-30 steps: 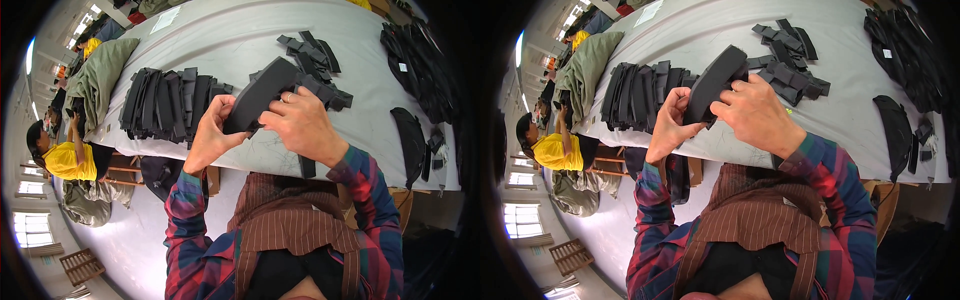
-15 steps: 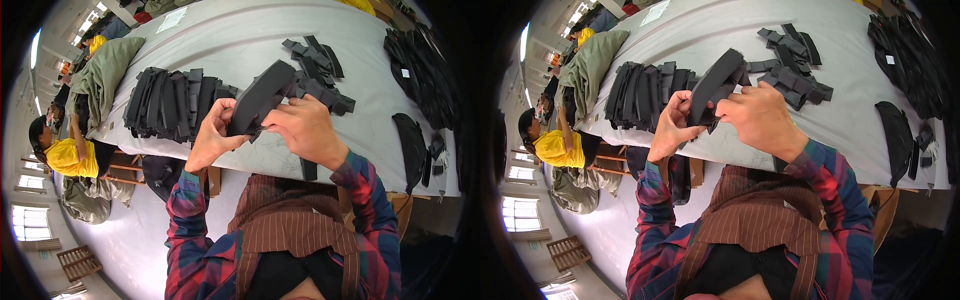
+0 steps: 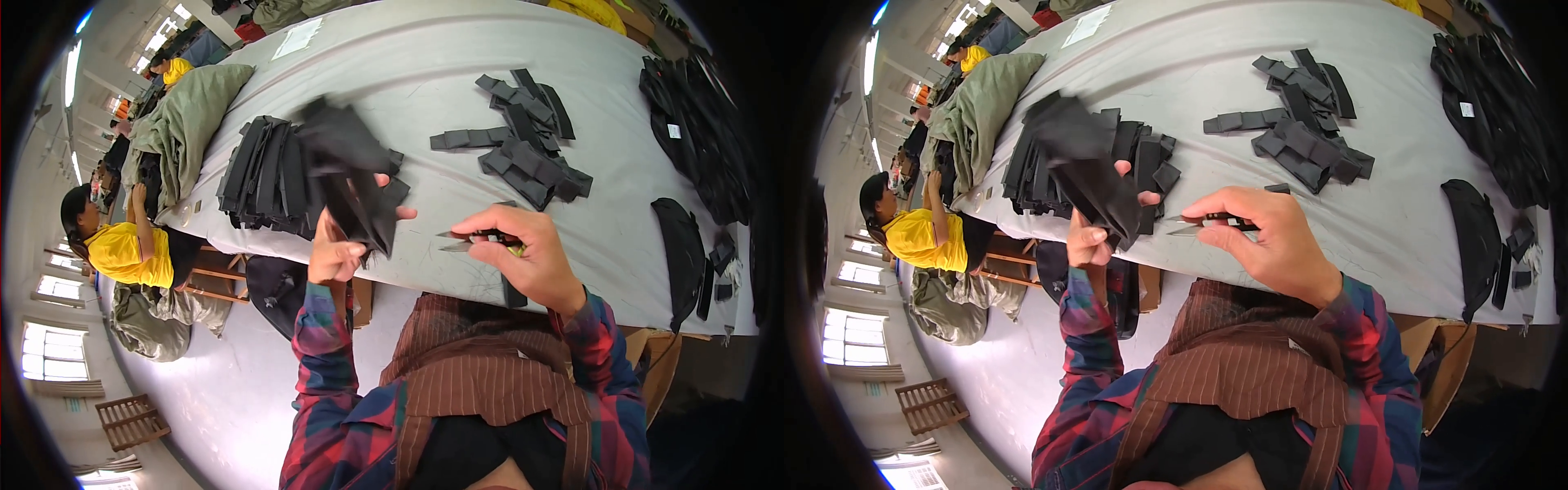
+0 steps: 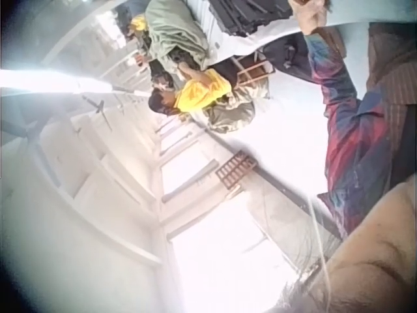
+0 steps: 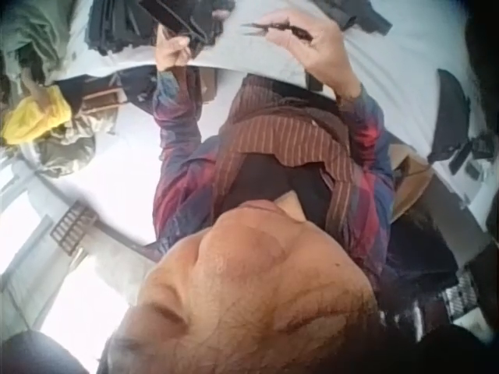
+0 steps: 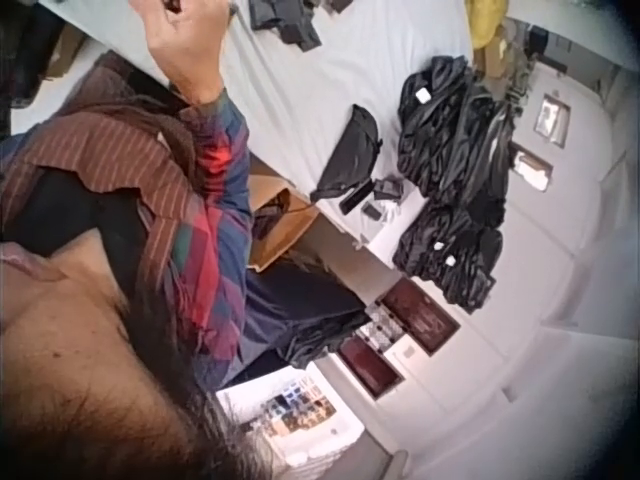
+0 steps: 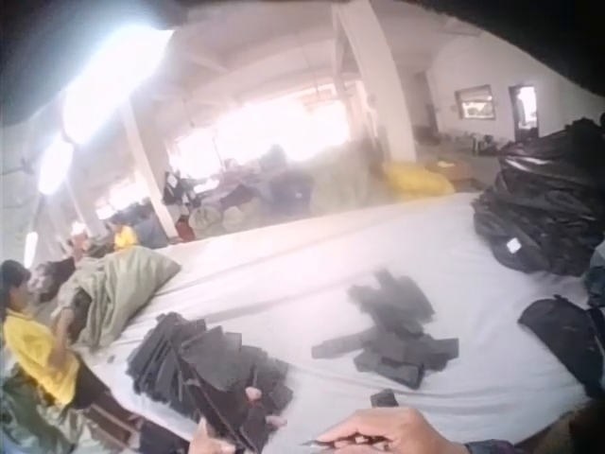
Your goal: The recorder is sorting and trimming loose threads or imperfections from small black fabric pieces using scissors at a workstation.
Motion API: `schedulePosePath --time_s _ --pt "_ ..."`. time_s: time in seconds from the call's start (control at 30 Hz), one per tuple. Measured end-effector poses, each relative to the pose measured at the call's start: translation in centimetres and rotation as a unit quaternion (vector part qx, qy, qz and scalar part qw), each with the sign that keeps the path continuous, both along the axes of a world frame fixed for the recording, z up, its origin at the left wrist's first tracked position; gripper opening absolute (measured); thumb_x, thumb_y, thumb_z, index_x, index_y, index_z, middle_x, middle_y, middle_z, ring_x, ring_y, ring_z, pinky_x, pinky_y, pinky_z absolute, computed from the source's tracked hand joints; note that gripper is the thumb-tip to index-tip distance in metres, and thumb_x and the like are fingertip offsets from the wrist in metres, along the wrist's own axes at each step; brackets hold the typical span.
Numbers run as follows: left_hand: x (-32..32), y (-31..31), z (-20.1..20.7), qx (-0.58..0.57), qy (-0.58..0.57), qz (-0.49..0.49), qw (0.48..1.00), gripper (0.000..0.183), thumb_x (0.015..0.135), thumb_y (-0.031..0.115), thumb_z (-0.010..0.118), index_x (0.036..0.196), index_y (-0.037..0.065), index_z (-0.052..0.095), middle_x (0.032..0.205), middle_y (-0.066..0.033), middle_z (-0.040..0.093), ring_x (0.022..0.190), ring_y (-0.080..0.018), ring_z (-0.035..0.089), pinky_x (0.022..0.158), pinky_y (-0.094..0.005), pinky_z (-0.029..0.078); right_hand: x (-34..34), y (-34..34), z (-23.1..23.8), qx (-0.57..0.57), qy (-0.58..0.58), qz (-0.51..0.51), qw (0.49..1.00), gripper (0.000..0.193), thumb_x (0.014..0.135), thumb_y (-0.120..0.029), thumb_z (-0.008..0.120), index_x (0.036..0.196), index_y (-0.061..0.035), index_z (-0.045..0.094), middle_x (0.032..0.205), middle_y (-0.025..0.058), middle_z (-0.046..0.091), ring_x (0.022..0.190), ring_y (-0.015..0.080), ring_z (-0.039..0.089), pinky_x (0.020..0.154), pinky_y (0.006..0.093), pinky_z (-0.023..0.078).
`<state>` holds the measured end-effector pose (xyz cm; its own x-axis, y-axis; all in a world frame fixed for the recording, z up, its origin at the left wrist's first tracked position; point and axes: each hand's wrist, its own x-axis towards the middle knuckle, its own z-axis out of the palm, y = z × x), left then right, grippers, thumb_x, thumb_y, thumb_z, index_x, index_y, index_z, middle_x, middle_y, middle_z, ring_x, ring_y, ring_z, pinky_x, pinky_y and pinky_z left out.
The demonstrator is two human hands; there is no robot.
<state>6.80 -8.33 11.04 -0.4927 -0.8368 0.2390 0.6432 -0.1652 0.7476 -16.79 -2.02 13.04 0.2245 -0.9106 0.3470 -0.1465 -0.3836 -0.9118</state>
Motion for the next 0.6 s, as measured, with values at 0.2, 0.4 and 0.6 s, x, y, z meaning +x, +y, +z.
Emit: schedulePosePath --time_s 0.2,0.4,0.6 --pt "1.4 -2.7 -2.9 0.053 -0.264 -0.023 0.963 0.053 0.072 -0.008 0.058 0.122 -0.001 0.041 0.123 -0.0137 0.049 0.101 -0.0287 0.060 0.070 -0.0335 0.056 -0.7 0.2 -0.8 0.042 -0.030 0.004 0.999 0.018 0.082 -0.004 0.061 0.099 0.0019 0.063 0.090 0.0063 0.066 0.076 0.0087 0.057 0.070 0.0227 0.045" --pt "1.5 -3.0 -0.1 -0.007 -0.319 0.015 0.948 0.058 0.068 -0.011 0.063 0.122 -0.003 0.045 0.112 -0.0062 0.051 0.092 -0.0150 0.054 0.079 -0.0293 0.051 -0.9 0.4 -1.1 0.054 -0.040 -0.031 0.997 0.019 0.083 -0.005 0.061 0.100 0.0025 0.063 0.092 0.0080 0.067 0.079 0.0110 0.058 0.072 0.0236 0.045" --pt "3.5 -3.8 0.5 -0.074 -0.379 0.088 0.918 0.067 0.067 -0.011 0.066 0.129 -0.004 0.040 0.115 -0.0057 0.052 0.104 -0.0121 0.049 0.092 -0.0252 0.040 -1.1 0.2 -1.6 0.066 -0.008 -0.030 0.997 0.019 0.082 -0.005 0.061 0.099 0.0017 0.063 0.091 0.0093 0.067 0.079 0.0119 0.059 0.072 0.0238 0.046"
